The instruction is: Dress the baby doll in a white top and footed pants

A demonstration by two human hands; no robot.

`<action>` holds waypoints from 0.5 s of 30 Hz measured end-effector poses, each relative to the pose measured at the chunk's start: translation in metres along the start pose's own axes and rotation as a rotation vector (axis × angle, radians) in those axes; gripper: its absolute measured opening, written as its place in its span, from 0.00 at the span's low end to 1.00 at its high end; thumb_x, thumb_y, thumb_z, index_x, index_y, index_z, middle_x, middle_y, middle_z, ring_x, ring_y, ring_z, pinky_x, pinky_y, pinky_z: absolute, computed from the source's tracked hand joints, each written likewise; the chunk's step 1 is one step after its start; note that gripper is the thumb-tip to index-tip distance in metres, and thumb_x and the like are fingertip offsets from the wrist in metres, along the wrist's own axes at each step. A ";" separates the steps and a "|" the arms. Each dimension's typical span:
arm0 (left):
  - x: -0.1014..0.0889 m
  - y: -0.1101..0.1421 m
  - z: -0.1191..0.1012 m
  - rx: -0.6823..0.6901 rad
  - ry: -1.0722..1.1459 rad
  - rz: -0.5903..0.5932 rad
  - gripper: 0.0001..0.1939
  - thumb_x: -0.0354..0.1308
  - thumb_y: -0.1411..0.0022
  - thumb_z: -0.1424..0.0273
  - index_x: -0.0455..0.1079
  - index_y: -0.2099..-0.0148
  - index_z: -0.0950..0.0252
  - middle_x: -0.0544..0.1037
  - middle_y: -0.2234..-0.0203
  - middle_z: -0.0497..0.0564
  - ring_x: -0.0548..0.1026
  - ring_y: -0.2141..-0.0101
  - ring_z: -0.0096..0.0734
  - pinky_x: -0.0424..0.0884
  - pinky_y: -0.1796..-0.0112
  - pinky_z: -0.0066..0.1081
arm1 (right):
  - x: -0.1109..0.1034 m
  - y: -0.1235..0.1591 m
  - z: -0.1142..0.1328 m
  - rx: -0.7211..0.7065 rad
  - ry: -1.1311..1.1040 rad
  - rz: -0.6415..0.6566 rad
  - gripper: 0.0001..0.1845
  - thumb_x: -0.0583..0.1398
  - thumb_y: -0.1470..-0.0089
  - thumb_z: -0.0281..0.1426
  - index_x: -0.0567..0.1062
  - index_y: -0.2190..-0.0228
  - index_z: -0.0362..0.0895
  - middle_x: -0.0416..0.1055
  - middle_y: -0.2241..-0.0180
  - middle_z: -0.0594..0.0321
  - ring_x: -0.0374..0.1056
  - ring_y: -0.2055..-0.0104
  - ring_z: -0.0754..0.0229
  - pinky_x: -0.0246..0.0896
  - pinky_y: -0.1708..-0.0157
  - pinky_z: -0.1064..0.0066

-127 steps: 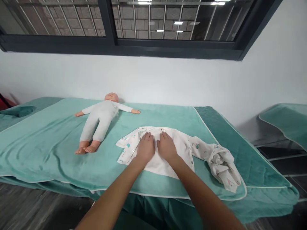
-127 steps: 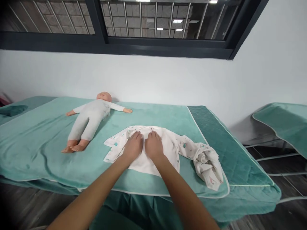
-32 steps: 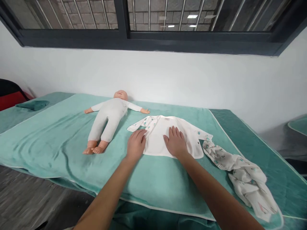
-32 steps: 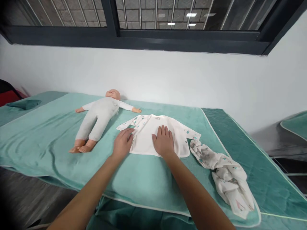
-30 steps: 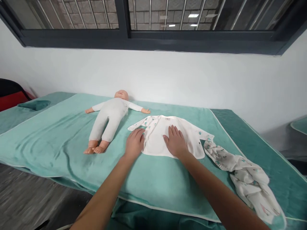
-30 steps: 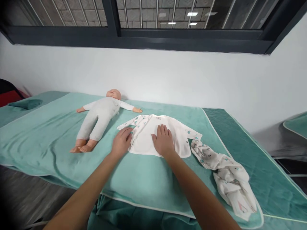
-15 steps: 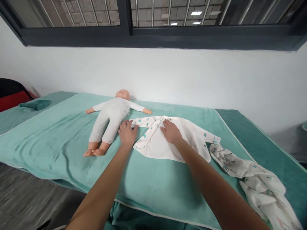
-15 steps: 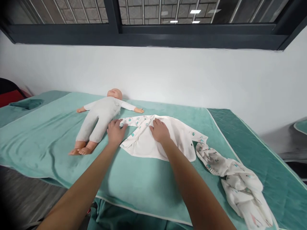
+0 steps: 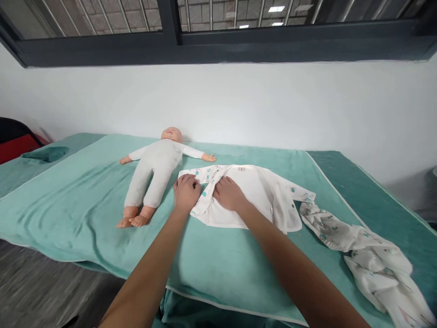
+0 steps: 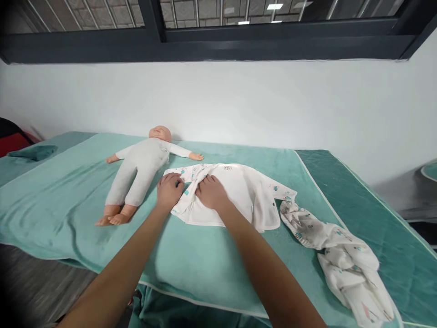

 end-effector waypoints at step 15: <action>-0.001 -0.002 0.011 -0.042 0.169 -0.040 0.16 0.50 0.33 0.61 0.78 0.59 0.60 0.83 0.56 0.53 0.75 0.49 0.44 0.65 0.43 0.41 | -0.032 0.096 0.070 -0.162 -0.434 0.132 0.34 0.54 0.34 0.47 0.64 0.35 0.40 0.55 0.31 0.48 0.47 0.27 0.49 0.44 0.29 0.52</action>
Point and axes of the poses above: each hand's wrist, its own y-axis away from the middle knuckle, its own x-axis out of the palm, z = x × y, the point moved 4 cm from there along -y, towards the middle knuckle
